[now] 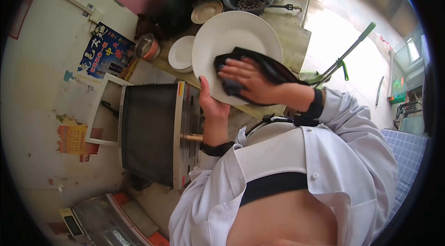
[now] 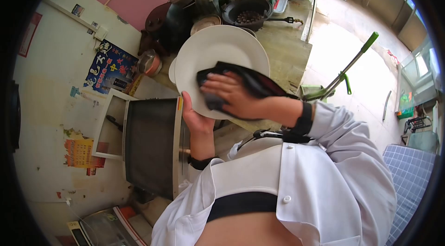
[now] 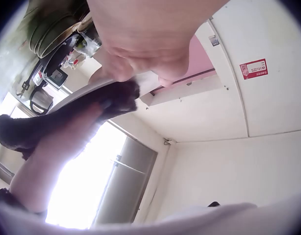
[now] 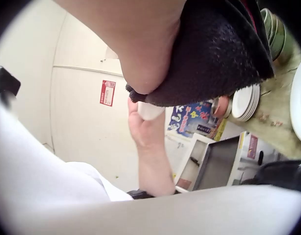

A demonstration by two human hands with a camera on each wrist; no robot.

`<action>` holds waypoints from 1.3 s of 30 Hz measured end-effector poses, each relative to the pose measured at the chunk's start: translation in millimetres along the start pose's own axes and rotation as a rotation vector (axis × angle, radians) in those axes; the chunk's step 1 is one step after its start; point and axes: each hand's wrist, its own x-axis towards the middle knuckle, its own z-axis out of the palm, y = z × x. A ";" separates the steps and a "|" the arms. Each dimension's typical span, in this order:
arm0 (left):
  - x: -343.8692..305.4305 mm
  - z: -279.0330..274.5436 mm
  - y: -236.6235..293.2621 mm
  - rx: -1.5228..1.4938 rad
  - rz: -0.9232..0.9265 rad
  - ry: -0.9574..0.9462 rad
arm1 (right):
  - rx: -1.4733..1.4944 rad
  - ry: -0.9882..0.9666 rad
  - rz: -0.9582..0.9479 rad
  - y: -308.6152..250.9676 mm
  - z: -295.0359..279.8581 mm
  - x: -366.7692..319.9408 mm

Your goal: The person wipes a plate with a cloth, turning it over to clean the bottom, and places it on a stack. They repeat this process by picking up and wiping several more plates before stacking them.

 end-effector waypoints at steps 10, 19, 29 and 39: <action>-6.1 15.0 -10.5 0.256 0.045 0.068 | -0.276 0.460 0.299 35.9 -25.0 27.8; 11.4 18.6 12.9 0.147 0.176 0.009 | 0.505 0.292 -0.220 8.4 20.3 4.1; 0.9 8.5 4.3 0.197 0.186 0.012 | 0.441 0.643 0.078 81.4 -51.0 13.0; 8.1 9.8 16.2 0.208 0.254 0.034 | 0.539 0.529 0.172 69.5 -1.0 5.2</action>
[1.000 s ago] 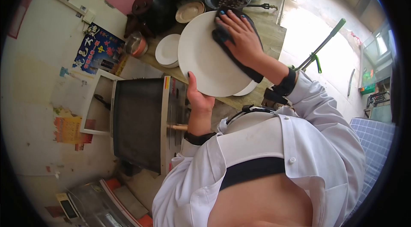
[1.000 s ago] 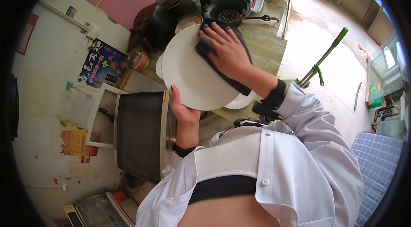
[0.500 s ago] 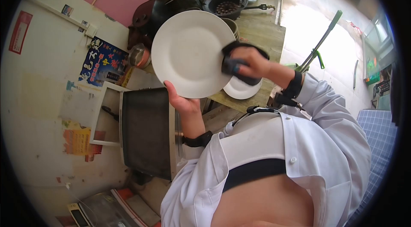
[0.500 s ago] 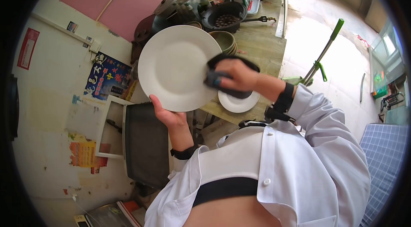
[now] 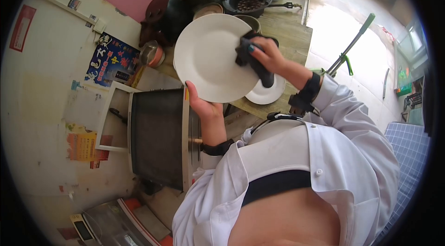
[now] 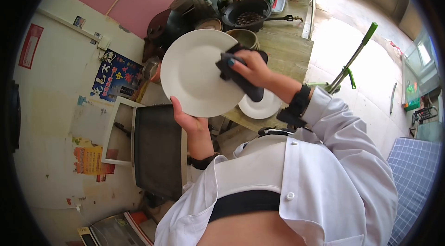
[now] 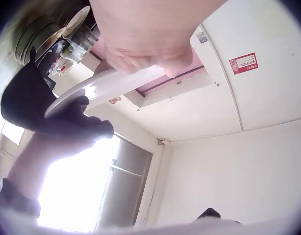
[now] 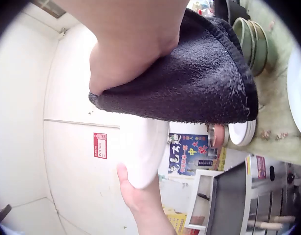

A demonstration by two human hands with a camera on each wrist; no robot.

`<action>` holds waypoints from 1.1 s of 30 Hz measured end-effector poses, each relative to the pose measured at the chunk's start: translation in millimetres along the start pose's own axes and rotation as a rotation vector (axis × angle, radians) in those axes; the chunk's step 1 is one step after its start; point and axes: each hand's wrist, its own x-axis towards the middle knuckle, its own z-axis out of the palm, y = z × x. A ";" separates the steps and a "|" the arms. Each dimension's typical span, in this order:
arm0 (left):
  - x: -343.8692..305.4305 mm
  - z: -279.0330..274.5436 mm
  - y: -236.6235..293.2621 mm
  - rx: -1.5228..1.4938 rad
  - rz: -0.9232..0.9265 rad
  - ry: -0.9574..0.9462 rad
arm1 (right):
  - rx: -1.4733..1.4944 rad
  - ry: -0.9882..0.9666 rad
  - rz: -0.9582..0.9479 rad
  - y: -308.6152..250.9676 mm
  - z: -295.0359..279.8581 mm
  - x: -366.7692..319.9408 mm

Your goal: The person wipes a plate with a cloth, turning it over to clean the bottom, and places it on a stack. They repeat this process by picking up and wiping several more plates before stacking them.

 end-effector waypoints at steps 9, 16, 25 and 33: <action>14.1 -26.5 0.1 0.138 0.075 0.090 | 0.547 -0.179 0.746 -11.9 45.2 -37.7; 2.0 -33.8 -0.5 0.076 0.019 0.127 | 0.583 0.390 0.508 -22.6 15.1 27.6; -16.3 -29.4 -20.2 -0.057 -0.135 0.082 | 0.260 0.190 0.272 -16.9 58.5 45.0; -15.6 -38.7 -20.1 -0.161 -0.164 0.084 | 0.155 -0.337 -0.014 -32.3 71.7 -6.4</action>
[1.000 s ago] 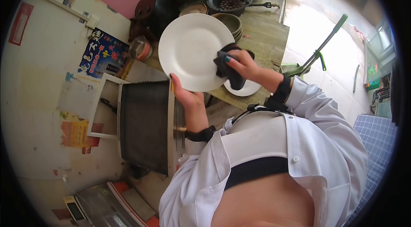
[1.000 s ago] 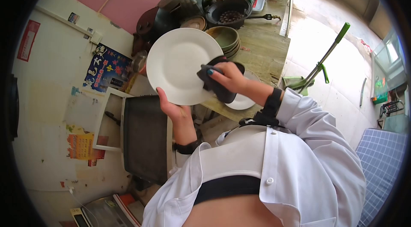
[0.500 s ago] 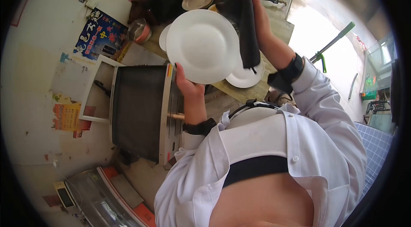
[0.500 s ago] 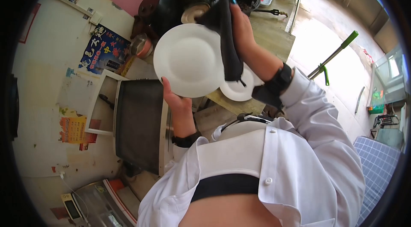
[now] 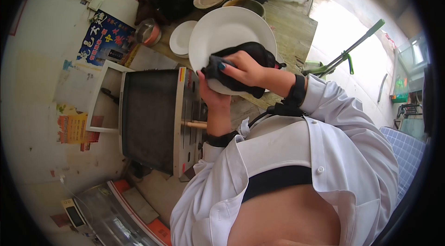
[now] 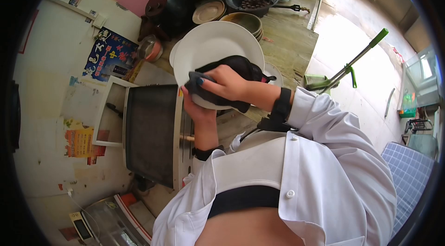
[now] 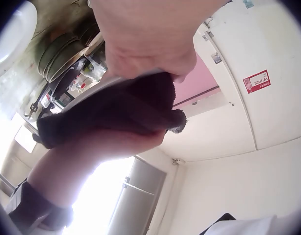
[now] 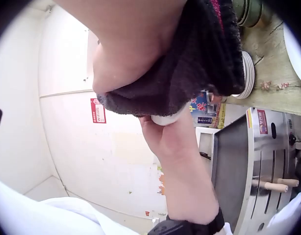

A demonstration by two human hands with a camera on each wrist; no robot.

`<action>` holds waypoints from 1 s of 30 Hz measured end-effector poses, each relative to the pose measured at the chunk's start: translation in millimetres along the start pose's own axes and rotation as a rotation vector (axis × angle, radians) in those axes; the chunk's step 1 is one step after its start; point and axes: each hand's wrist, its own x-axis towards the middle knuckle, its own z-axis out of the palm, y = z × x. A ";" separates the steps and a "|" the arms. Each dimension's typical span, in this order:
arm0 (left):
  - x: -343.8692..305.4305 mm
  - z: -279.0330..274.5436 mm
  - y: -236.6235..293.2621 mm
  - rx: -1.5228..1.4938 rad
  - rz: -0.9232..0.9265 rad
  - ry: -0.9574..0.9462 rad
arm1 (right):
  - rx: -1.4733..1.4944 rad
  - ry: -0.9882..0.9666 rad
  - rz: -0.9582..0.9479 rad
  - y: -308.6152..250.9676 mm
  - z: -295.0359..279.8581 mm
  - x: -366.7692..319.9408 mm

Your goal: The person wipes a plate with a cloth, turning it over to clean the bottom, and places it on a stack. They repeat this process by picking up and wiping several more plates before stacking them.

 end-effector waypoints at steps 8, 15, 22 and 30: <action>12.2 2.0 0.9 0.101 0.113 0.059 | 0.013 -0.250 0.034 16.2 -14.4 -34.0; 24.1 -2.7 16.5 0.194 0.160 0.030 | -0.152 -0.198 0.286 61.6 -63.3 -75.5; 58.4 -68.1 63.7 0.160 0.310 0.333 | 0.099 0.550 0.878 88.9 -92.2 -157.3; 144.1 -197.0 95.4 0.091 0.404 0.553 | 0.006 0.526 1.048 175.7 -104.4 -270.7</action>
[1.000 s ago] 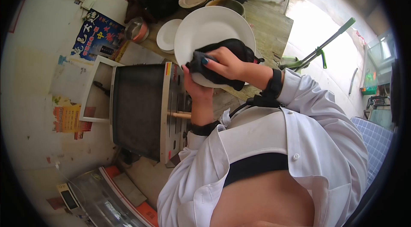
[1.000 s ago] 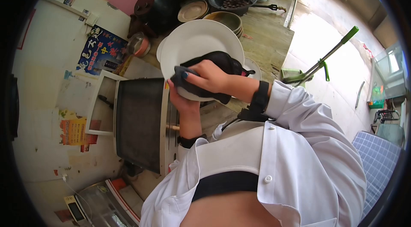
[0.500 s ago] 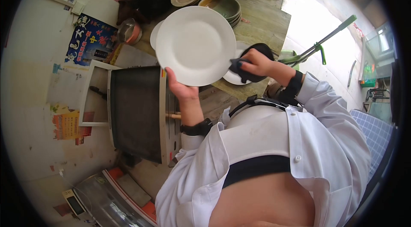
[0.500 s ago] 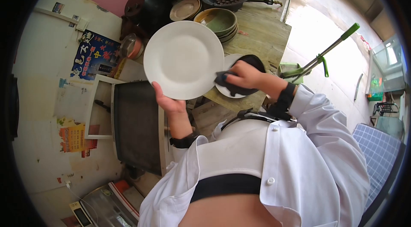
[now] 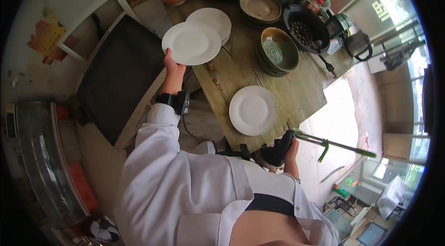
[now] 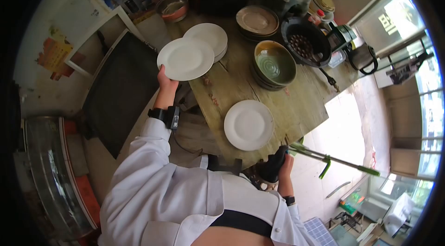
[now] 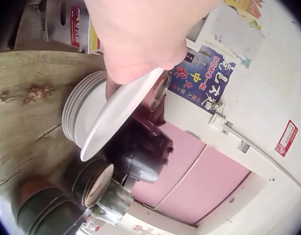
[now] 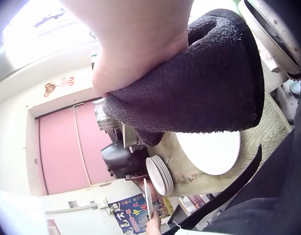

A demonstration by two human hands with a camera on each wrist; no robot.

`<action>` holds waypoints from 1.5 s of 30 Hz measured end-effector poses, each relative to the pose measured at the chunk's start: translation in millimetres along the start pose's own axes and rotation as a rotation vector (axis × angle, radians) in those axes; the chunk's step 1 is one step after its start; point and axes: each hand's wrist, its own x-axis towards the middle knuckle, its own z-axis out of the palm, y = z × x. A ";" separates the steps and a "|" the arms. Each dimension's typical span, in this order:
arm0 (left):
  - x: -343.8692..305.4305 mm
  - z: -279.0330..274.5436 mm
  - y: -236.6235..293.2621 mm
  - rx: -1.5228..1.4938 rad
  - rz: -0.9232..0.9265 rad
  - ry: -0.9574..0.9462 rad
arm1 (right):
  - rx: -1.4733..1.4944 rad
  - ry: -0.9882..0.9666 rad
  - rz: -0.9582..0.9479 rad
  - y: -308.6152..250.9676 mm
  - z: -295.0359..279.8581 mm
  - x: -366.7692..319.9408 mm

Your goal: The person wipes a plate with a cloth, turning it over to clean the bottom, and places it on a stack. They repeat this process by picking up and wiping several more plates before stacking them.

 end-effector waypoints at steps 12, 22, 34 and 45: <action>125.3 7.2 -77.8 -0.128 -0.016 0.211 | -0.242 -0.012 0.184 -63.6 33.3 9.4; 153.9 -17.9 -90.4 0.171 0.000 0.166 | -0.254 -0.043 0.250 -76.1 44.3 36.8; 150.2 3.3 -37.6 1.642 -0.238 0.158 | -0.135 -0.068 0.319 -83.5 53.0 53.9; 162.9 -1.6 -38.5 1.720 -0.436 0.277 | -0.172 -0.040 0.278 -74.1 43.3 49.4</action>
